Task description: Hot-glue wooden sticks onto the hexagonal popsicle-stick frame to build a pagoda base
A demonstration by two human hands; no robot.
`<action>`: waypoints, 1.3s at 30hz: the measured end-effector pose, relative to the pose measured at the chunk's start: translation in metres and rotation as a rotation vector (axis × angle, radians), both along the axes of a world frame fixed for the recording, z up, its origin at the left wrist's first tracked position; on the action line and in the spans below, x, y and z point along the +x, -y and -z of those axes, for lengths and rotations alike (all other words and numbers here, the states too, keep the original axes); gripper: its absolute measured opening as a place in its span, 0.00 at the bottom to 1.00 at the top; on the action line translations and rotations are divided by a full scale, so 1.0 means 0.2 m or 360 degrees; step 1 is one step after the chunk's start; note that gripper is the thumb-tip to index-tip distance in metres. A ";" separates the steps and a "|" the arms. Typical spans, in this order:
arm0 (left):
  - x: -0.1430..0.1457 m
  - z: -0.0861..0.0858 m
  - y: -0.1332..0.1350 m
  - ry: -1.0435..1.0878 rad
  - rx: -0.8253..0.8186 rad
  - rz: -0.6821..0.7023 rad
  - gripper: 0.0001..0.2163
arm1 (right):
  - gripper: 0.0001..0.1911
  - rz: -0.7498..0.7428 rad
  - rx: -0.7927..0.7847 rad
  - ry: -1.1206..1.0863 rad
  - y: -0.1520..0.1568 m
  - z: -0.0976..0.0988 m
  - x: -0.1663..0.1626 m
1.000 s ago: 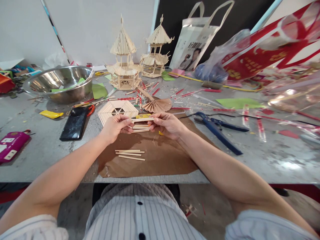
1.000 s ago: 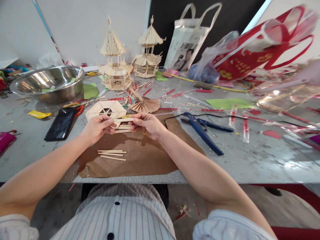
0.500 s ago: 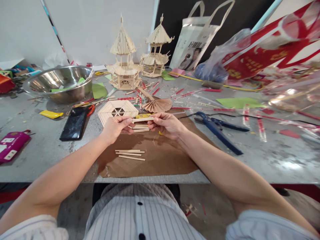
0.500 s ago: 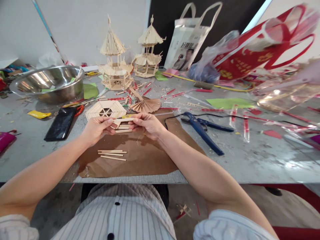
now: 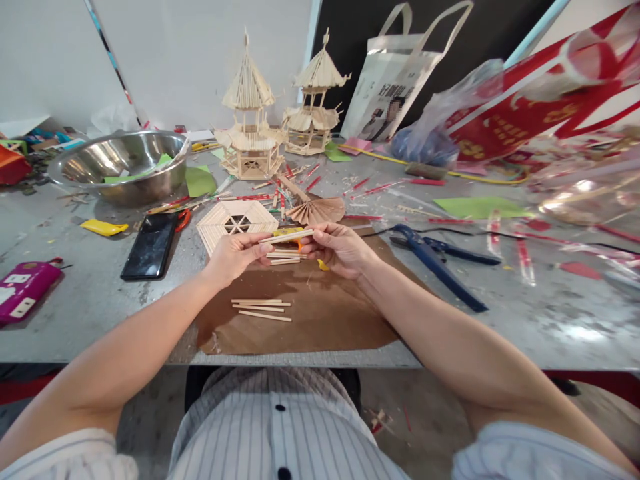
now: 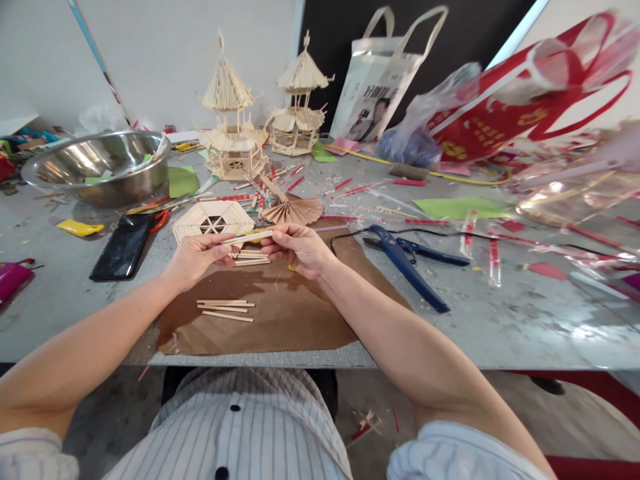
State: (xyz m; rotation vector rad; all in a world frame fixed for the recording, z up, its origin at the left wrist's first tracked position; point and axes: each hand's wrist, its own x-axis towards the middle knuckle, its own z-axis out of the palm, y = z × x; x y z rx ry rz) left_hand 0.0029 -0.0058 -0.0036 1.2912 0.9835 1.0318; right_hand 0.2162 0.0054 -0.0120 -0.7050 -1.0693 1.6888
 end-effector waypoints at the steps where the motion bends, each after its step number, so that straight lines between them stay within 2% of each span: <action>1: 0.00 0.00 0.00 -0.0018 0.0013 0.0000 0.23 | 0.09 -0.0003 0.0004 -0.0003 0.00 0.00 0.00; 8: 0.00 0.00 0.01 -0.0109 0.0113 -0.0022 0.20 | 0.14 -0.0030 0.0012 -0.0024 0.01 -0.01 -0.01; 39: 0.00 -0.01 0.02 -0.0099 0.0127 -0.0034 0.18 | 0.14 -0.0106 -0.0065 -0.0018 0.00 0.01 0.00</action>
